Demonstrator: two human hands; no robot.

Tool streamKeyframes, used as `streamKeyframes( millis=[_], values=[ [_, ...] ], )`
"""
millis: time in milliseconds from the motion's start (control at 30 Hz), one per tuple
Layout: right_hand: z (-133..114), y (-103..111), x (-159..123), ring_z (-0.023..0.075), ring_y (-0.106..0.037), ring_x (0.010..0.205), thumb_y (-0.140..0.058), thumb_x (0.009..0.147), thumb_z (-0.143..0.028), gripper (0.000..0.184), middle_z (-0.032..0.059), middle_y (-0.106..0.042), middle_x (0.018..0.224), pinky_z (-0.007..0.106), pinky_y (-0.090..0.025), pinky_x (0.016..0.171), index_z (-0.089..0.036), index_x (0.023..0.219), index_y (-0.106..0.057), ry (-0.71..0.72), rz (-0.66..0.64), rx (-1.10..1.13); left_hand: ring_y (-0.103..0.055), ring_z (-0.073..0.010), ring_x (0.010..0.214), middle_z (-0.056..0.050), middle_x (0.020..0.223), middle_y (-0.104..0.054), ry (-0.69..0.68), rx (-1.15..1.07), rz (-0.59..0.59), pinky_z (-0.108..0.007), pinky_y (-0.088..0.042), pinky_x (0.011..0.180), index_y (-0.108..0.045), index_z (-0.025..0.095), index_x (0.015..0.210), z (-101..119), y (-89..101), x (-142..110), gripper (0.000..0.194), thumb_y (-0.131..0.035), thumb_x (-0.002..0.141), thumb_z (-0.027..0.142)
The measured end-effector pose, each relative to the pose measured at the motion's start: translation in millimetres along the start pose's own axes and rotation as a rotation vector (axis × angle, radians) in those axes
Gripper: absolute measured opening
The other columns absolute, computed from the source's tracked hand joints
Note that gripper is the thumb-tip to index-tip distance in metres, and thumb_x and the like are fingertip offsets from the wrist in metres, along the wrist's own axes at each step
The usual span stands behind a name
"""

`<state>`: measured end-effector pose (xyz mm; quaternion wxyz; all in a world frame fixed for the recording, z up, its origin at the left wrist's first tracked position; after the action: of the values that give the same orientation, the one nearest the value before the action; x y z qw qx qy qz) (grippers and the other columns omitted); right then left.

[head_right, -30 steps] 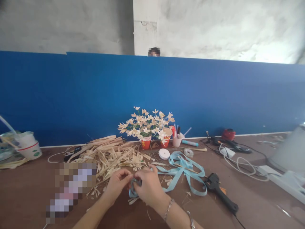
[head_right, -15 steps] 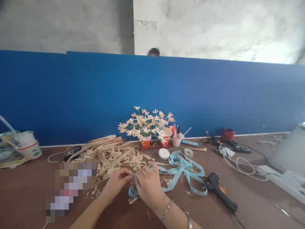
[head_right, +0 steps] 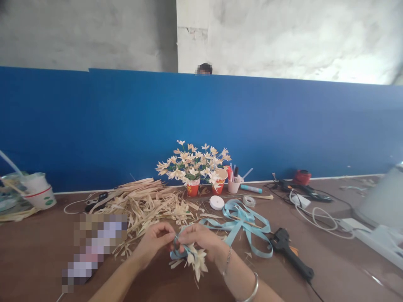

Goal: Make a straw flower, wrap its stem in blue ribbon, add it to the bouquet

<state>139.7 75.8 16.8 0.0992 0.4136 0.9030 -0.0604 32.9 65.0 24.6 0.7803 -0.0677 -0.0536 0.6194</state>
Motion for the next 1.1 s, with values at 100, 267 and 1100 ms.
streamKeyframes(
  millis=[100, 267, 1100],
  values=[
    [-2.1, 2.8, -0.4, 0.0071, -0.045, 0.044, -0.059, 0.067, -0.031, 0.019, -0.0002, -0.063, 0.058, 0.019, -0.033, 0.045, -0.014, 0.065, -0.065, 0.006, 0.071, -0.136, -0.051, -0.0102, 0.042, 0.002, 0.046, -0.058, 0.017, 0.032, 0.048, -0.022, -0.041, 0.047, -0.055, 0.015, 0.063, -4.8, 1.0, 0.7, 0.026, -0.067, 0.063, 0.038],
    [-41.6, 1.1, -19.3, 0.0155, -0.057, 0.070, -0.061, 0.064, -0.015, 0.013, 0.0000, -0.065, 0.070, 0.032, -0.038, 0.079, -0.019, 0.076, -0.064, 0.384, 0.562, -0.830, -0.043, -0.0083, 0.034, 0.004, 0.041, -0.054, 0.018, 0.126, 0.166, -0.020, -0.034, 0.038, -0.054, 0.016, 0.062, -13.1, 7.6, 4.5, 0.025, -0.062, 0.066, 0.039],
    [-53.9, -10.2, -30.2, 0.0120, -0.054, 0.065, -0.055, 0.075, -0.013, 0.017, -0.0031, -0.063, 0.059, 0.036, -0.024, 0.092, -0.022, 0.063, -0.063, 0.626, 0.694, -1.068, -0.058, -0.0143, 0.048, 0.001, 0.050, -0.062, 0.097, 0.056, 0.219, -0.025, -0.046, 0.051, -0.064, 0.014, 0.068, -17.5, 15.2, 7.5, 0.027, -0.070, 0.056, 0.038]
  ],
)
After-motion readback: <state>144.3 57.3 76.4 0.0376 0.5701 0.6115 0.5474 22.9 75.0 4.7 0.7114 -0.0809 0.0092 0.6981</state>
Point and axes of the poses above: each hand's wrist, its own x-axis towards the middle knuckle, its own y-axis out of the back of the hand, z = x × y, the point moved 8 cm from there along x, towards the middle knuckle
